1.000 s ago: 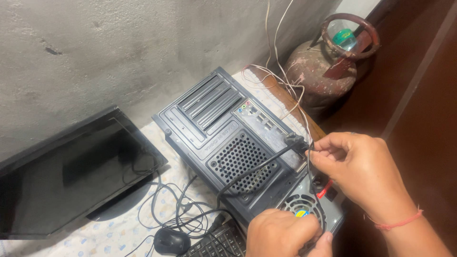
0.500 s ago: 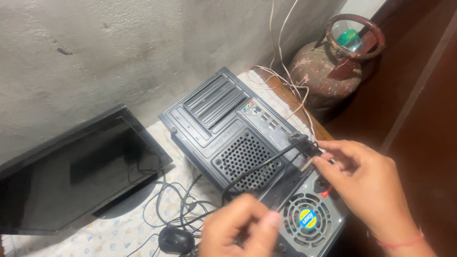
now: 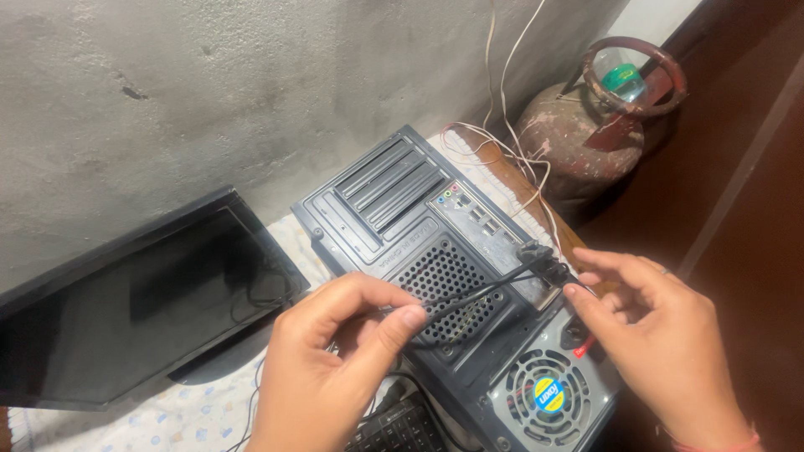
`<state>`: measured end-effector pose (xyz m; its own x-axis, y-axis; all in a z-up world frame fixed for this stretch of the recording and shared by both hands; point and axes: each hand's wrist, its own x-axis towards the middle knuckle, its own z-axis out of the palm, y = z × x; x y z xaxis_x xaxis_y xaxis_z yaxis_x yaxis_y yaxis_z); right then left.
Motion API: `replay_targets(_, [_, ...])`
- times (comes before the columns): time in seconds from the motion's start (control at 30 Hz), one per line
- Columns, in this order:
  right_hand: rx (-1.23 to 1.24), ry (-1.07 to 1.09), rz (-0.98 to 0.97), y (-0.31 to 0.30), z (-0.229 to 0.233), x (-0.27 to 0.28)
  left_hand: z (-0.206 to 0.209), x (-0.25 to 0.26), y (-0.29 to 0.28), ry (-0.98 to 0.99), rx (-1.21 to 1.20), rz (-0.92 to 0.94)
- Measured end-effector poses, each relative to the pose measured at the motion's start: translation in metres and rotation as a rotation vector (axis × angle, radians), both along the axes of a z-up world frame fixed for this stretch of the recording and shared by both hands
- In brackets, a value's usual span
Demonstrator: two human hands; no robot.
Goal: The person connects a mouse, keyboard, and power cable to a desktop computer tower, then repositions the tower upright on the table next to the monitor.
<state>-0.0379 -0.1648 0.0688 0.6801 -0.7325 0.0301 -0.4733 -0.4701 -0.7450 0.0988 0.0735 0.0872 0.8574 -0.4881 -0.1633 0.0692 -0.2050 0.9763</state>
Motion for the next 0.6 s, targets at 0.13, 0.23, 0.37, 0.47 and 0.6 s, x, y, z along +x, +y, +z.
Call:
replay_targets(0.13, [-0.043, 0.021, 0.07, 0.002, 0.003, 0.004, 0.005, -0.002, 0.0, -0.16, -0.05, -0.062])
replay_targets(0.23, [-0.027, 0.018, 0.083, -0.001, 0.008, 0.006, 0.011, -0.001, -0.001, -0.248, -0.081, -0.104])
replay_targets(0.37, [-0.067, -0.035, 0.12, -0.004, 0.014, 0.008, 0.021, 0.003, -0.009, -0.276, -0.073, -0.075])
replay_targets(0.47, [-0.092, -0.036, 0.148, -0.002, 0.019, 0.011, 0.029, 0.01, -0.017, -0.319, -0.122, -0.074])
replay_targets(0.6, [-0.14, -0.053, 0.17, 0.002, 0.02, 0.018, 0.037, 0.021, -0.026, -0.436, -0.177, -0.124])
